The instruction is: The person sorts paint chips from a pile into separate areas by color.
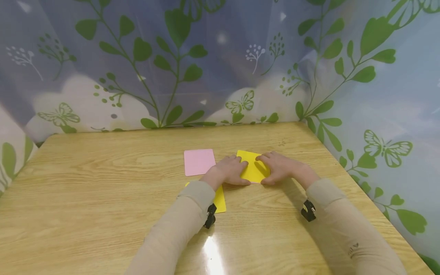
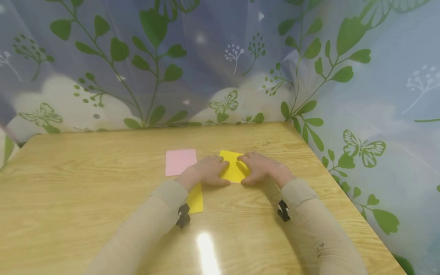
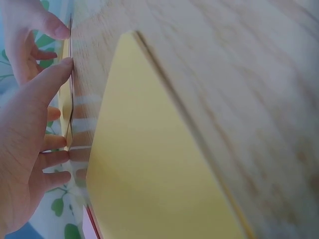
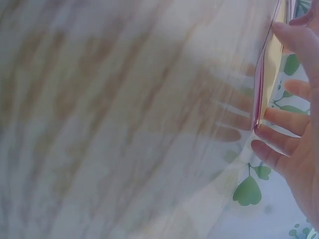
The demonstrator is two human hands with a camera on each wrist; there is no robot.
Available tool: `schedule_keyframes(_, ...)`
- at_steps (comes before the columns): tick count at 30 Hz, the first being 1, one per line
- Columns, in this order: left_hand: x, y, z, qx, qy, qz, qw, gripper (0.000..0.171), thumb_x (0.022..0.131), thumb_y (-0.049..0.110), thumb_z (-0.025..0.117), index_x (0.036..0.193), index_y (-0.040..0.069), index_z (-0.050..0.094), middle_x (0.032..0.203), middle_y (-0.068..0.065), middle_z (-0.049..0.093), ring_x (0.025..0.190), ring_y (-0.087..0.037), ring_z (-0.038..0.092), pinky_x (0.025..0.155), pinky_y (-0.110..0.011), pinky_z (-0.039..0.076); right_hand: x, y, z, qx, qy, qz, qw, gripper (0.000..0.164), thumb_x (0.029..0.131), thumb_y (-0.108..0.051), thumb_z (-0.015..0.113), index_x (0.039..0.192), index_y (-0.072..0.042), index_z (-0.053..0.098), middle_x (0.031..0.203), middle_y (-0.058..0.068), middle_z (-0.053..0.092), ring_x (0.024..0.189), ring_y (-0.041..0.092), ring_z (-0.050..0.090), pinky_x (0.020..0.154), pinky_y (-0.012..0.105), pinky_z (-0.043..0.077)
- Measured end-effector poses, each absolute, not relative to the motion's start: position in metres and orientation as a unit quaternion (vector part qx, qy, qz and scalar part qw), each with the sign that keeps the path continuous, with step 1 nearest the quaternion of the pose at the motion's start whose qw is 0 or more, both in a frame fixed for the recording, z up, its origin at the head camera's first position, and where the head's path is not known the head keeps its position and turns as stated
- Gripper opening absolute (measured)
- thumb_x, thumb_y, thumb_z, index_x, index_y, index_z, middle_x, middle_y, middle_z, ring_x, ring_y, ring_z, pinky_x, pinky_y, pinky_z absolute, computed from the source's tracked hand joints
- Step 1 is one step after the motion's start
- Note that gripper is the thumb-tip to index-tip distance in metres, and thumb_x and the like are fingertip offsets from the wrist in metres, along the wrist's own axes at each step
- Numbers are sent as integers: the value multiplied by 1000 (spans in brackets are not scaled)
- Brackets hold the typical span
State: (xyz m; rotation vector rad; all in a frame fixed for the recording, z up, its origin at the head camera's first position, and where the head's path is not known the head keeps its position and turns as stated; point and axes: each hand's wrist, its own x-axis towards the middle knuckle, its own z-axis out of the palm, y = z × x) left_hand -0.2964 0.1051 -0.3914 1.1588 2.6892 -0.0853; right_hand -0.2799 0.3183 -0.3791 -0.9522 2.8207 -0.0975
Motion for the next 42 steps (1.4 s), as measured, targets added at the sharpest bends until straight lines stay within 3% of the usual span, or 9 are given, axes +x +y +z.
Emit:
schedule_keyframes(17,-298,108,-392,383,918,-14,97,79,84,64,48,143,12,35,141,-13,38,133,-31,29,108,-41,24,-275,318,-377,-333,942,-15,47,72,74,-43,68,127,1,47,125,19,51,114,36,49,98,46,37)
schedule_keyframes(26,-296,118,-392,400,914,-32,51,90,78,74,44,144,14,30,141,-12,36,130,-29,31,108,-42,21,-275,320,-375,-345,937,-32,31,67,76,-42,68,125,0,48,123,16,52,110,31,52,95,44,40)
schedule_keyframes(33,-297,123,-393,413,908,-29,63,94,76,74,48,146,15,26,142,-10,35,132,-26,29,110,-42,14,-274,321,-374,-361,931,-46,22,62,76,-37,68,123,0,49,119,11,52,82,13,52,85,35,45)
schedule_keyframes(42,-298,123,-392,416,906,-19,68,95,74,74,52,145,16,29,137,-8,40,129,-24,33,110,-42,15,-272,320,-379,-369,927,-60,19,65,76,-41,70,123,-1,51,116,10,53,96,19,52,88,36,44)
